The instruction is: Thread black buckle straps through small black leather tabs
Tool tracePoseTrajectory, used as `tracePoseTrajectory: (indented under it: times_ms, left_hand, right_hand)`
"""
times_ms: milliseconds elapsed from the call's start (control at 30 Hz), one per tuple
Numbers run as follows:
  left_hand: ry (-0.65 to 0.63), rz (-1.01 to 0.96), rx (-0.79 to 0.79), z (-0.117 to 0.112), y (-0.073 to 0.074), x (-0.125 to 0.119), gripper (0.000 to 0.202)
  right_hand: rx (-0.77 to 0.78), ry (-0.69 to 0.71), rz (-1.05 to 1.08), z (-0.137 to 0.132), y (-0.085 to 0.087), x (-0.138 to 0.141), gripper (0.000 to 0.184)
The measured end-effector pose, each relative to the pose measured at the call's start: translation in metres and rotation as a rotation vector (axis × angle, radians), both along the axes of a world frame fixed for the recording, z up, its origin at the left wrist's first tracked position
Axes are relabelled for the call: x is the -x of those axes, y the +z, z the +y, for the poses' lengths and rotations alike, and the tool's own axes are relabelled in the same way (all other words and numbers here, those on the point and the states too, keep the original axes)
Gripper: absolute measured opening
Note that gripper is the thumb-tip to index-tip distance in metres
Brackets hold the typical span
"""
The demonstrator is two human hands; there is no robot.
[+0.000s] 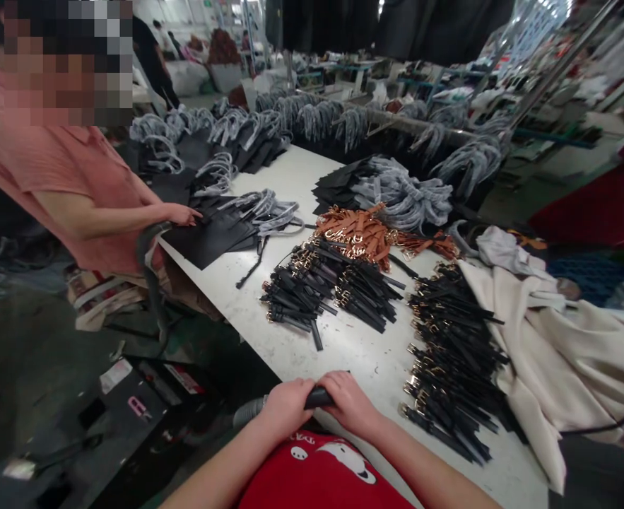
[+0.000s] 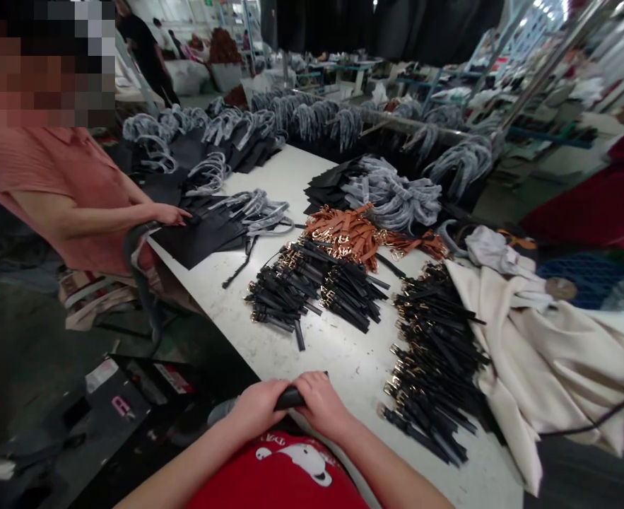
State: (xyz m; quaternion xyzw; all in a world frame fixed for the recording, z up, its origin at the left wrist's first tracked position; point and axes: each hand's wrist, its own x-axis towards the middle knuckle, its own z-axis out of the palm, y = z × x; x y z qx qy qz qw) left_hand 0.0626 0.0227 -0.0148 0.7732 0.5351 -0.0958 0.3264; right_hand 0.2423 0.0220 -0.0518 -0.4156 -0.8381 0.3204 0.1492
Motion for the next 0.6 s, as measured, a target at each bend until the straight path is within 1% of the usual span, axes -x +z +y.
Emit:
tracePoseTrajectory:
  times_ms: [67,100,133,200,233,267,300,367,433,500,600]
  left_hand:
    - [0.013,-0.047,0.006,0.008,-0.002,0.009,0.041]
    - [0.028,-0.066,0.005,0.011,-0.003,0.015,0.043]
    - [0.047,-0.077,0.003,0.015,-0.004,0.021,0.044]
    - [0.079,-0.076,0.005,0.022,-0.005,0.034,0.044]
    - [0.089,-0.068,0.012,0.025,-0.006,0.041,0.044]
    - [0.094,-0.058,0.022,0.028,-0.007,0.047,0.044]
    - [0.097,-0.049,0.034,0.03,-0.008,0.053,0.044]
    - [0.098,-0.041,0.052,0.032,-0.009,0.064,0.044]
    - [0.099,-0.041,0.048,0.032,-0.01,0.072,0.043]
    - [0.111,-0.036,0.031,0.029,-0.011,0.079,0.041]
    - [0.138,-0.015,0.029,0.026,-0.013,0.084,0.04]
  right_hand:
    - [0.016,0.002,0.018,0.02,0.001,-0.001,0.031]
    - [0.024,-0.047,0.032,0.034,0.0,-0.004,0.032]
    - [0.031,-0.134,0.038,0.049,-0.004,-0.009,0.032]
    - [0.028,-0.422,-0.01,0.083,-0.016,-0.02,0.032]
    - [0.021,-0.553,-0.087,0.1,-0.025,-0.027,0.033]
    - [0.005,-0.65,-0.18,0.116,-0.034,-0.034,0.034]
    - [-0.017,-0.692,-0.272,0.131,-0.044,-0.039,0.035]
    - [-0.046,-0.723,-0.464,0.152,-0.061,-0.048,0.037]
    - [-0.06,-0.719,-0.617,0.163,-0.074,-0.052,0.037]
    - [-0.075,-0.708,-0.704,0.168,-0.083,-0.053,0.035]
    - [-0.099,-0.675,-0.743,0.171,-0.089,-0.053,0.03]
